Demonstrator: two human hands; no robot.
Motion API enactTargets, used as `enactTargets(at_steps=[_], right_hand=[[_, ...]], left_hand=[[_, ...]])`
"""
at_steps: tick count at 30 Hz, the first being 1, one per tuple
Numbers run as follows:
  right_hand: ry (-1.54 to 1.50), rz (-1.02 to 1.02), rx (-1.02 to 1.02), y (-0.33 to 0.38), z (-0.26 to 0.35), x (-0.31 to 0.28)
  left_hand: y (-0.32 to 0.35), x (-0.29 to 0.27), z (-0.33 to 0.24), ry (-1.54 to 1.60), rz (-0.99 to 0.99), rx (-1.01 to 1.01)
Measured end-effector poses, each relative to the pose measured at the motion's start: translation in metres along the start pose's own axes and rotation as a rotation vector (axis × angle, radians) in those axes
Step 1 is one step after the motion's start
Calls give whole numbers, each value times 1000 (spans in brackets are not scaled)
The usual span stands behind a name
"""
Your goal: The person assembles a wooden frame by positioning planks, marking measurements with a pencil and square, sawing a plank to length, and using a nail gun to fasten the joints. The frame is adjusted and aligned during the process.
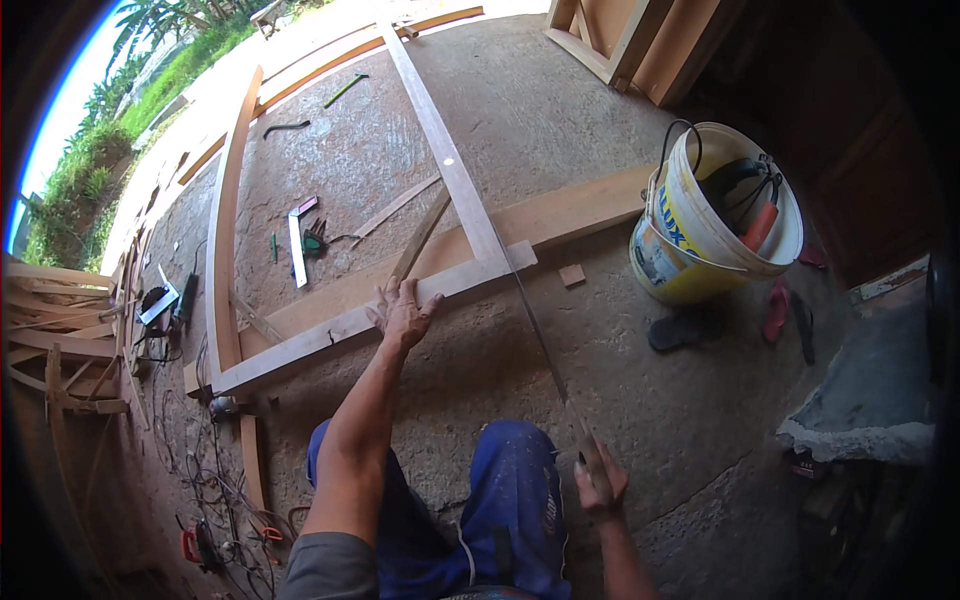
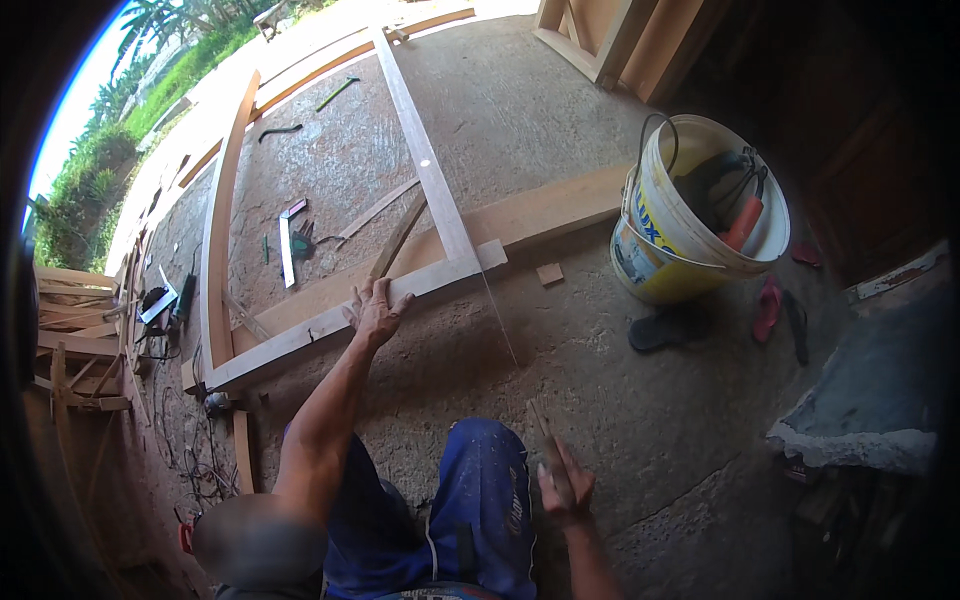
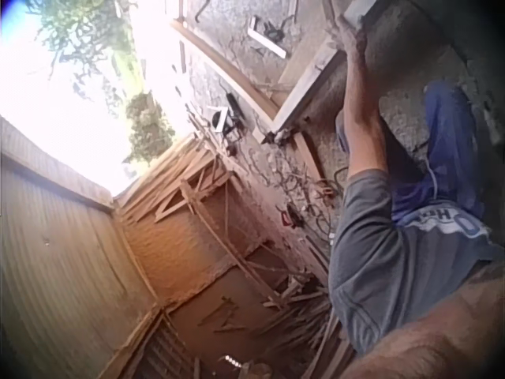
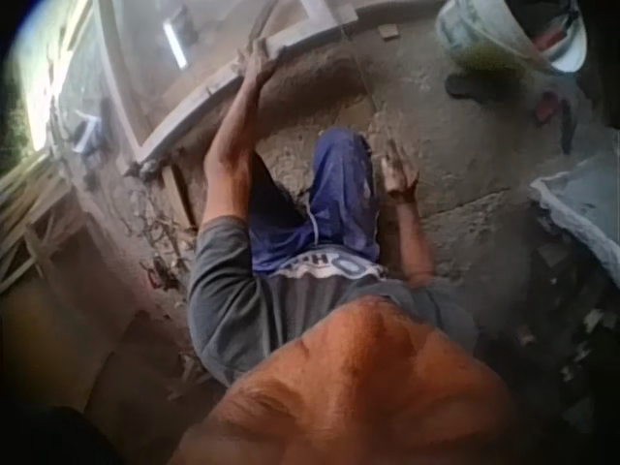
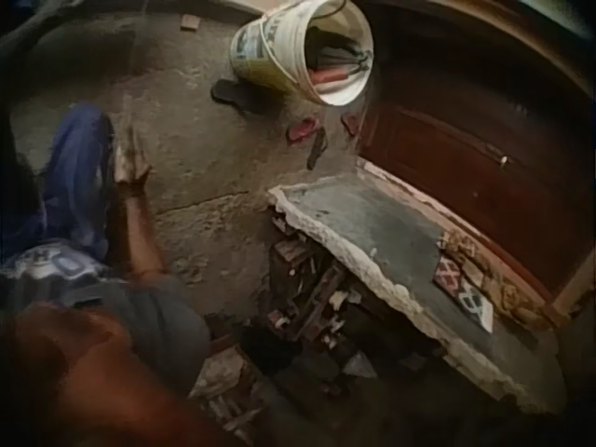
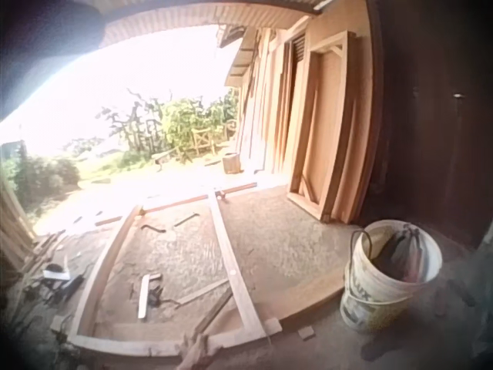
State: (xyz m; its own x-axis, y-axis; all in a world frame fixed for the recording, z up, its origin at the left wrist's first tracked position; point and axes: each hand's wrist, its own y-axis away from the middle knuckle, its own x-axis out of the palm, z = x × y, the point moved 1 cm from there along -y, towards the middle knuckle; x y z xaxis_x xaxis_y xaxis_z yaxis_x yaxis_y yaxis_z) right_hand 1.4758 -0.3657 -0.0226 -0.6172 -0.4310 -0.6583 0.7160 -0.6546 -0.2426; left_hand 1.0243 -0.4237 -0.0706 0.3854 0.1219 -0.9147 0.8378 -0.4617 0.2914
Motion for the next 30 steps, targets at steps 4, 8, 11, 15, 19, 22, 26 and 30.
enactTargets(at_steps=[4,8,11,15,19,22,26,30], right_hand=[[-7,111,188,40,9,-9],[-287,-243,11,-193,-26,74],[-145,-246,-143,-196,-27,96],[-56,-57,-82,1,-7,9],[-40,-32,39,17,9,2],[-293,-260,-3,-173,-21,82],[-290,-215,24,-198,-12,82],[-41,41,70,33,-12,8]], left_hand=[[0,8,8,-3,10,-11],[-12,-3,-35,-3,5,60],[-20,3,-15,38,-13,82],[-5,9,14,10,-33,-4],[3,10,1,-39,-9,0],[-10,4,-24,3,9,45],[-9,8,-18,51,-11,69],[-3,7,7,-13,-14,13]])
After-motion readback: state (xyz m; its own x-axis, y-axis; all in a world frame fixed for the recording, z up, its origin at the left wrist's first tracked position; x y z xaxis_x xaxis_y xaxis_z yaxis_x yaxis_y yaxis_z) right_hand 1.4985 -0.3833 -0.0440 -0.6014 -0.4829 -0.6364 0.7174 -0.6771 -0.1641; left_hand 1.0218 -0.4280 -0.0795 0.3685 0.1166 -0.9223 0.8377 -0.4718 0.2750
